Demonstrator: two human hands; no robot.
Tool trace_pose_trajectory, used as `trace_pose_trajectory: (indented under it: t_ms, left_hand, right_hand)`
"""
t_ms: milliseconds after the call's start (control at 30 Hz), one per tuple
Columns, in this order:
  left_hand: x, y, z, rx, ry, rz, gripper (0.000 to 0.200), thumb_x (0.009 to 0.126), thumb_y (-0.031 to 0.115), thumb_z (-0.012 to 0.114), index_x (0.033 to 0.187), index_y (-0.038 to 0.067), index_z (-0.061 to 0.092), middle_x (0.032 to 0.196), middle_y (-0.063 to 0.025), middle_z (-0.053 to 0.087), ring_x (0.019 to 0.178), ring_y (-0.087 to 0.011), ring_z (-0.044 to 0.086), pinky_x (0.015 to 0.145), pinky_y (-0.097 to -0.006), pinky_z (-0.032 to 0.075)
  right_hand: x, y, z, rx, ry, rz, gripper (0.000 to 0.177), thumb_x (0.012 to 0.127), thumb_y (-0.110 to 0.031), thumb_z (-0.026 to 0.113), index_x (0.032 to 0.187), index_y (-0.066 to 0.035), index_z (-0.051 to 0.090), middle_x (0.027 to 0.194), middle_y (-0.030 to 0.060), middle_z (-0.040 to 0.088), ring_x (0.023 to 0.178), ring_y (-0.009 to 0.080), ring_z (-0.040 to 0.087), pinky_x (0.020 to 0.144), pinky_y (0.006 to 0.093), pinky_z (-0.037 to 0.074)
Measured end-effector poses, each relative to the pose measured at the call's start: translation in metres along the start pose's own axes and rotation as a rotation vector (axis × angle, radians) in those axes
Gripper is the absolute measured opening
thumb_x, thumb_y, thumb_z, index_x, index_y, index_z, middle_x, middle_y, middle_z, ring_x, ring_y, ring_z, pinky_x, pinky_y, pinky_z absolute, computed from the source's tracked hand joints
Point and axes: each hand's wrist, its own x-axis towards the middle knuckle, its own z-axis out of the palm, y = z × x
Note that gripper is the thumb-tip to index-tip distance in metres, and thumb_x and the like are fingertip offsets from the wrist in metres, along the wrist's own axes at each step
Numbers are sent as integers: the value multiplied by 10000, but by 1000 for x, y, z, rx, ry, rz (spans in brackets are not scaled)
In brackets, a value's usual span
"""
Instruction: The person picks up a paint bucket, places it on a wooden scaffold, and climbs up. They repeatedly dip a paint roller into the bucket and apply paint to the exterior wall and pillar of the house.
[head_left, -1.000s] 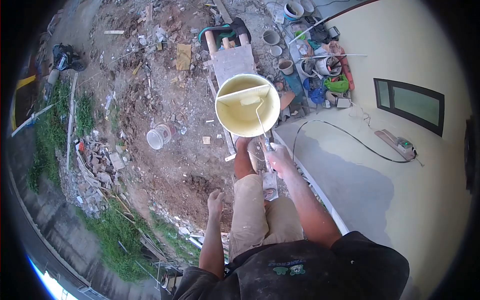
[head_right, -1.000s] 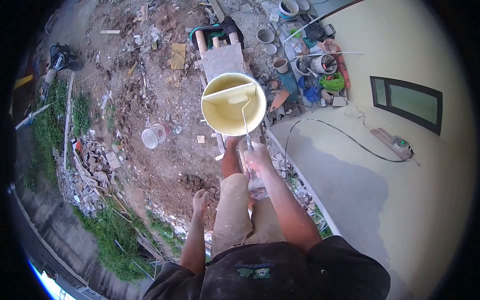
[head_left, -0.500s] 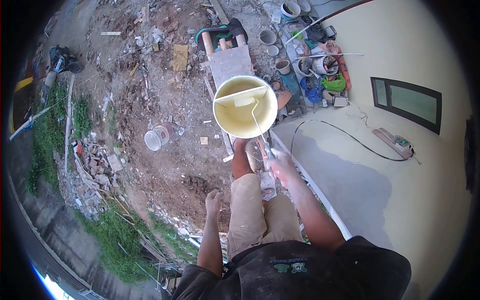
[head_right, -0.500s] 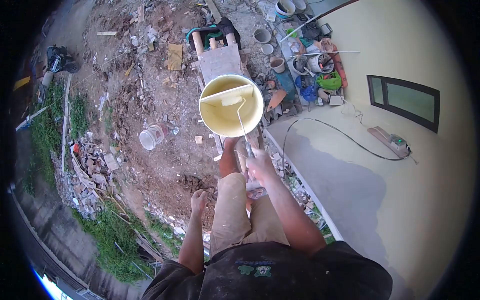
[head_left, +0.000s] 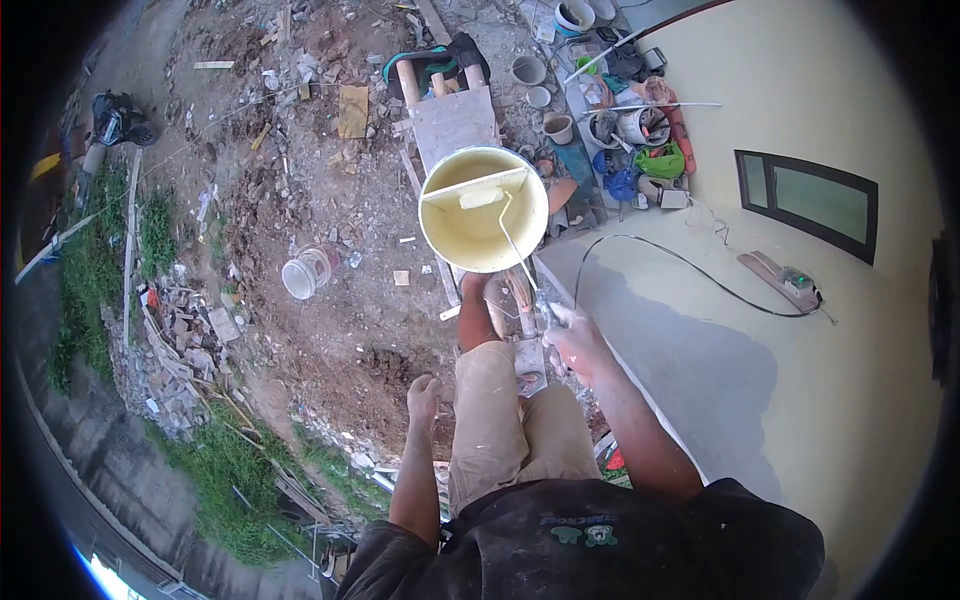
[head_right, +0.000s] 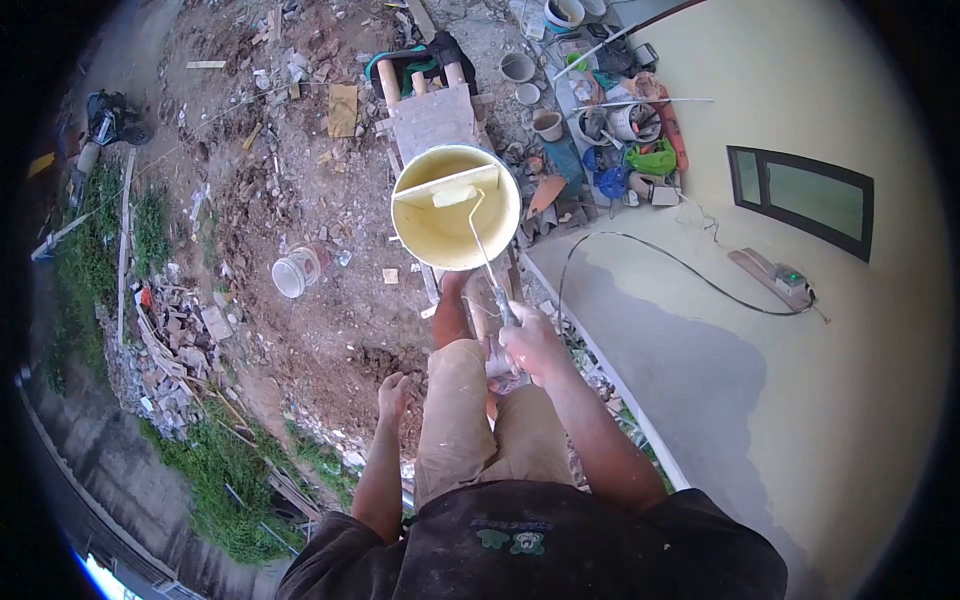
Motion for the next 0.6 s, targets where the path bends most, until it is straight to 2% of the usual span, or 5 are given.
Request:
trace_pose_trajectory:
  t_ms: [233,300,433,500,600]
  left_hand:
    - [-4,23,5,-18,-28,2,408,857,176,638,1196,-23,526,944,-80,618,772,-144,594,578,-273,487]
    - [-5,28,2,84,-8,126,411,860,183,633,1200,-20,523,949,-62,614,800,-131,585,594,-279,481]
    - [4,10,-4,17,18,89,390,864,177,624,1190,-17,533,915,-33,602,761,-100,560,595,-263,465]
    - [1,12,-5,67,30,22,396,826,207,620,1121,-55,579,1034,-121,635,948,-175,594,826,-290,466]
    - [3,12,-8,102,-136,-35,389,828,191,616,1129,-52,576,1037,-119,636,950,-172,595,825,-288,468]
  right_hand:
    - [171,17,18,21,-44,-23,62,763,-14,461,715,-7,498,526,45,460,375,139,438,331,328,296]
    - [190,14,22,-79,27,-11,54,717,-4,462,712,17,512,526,73,461,388,176,459,322,341,357]
    - [99,12,-2,68,-118,-108,97,737,-16,473,804,19,533,560,55,479,387,144,453,321,302,337]
    - [28,5,-5,36,-87,-118,137,733,-6,463,849,13,533,568,48,478,388,136,448,322,292,316]
    - [6,15,-6,-50,-19,-75,239,718,1,452,938,24,541,570,43,471,391,135,444,331,290,330]
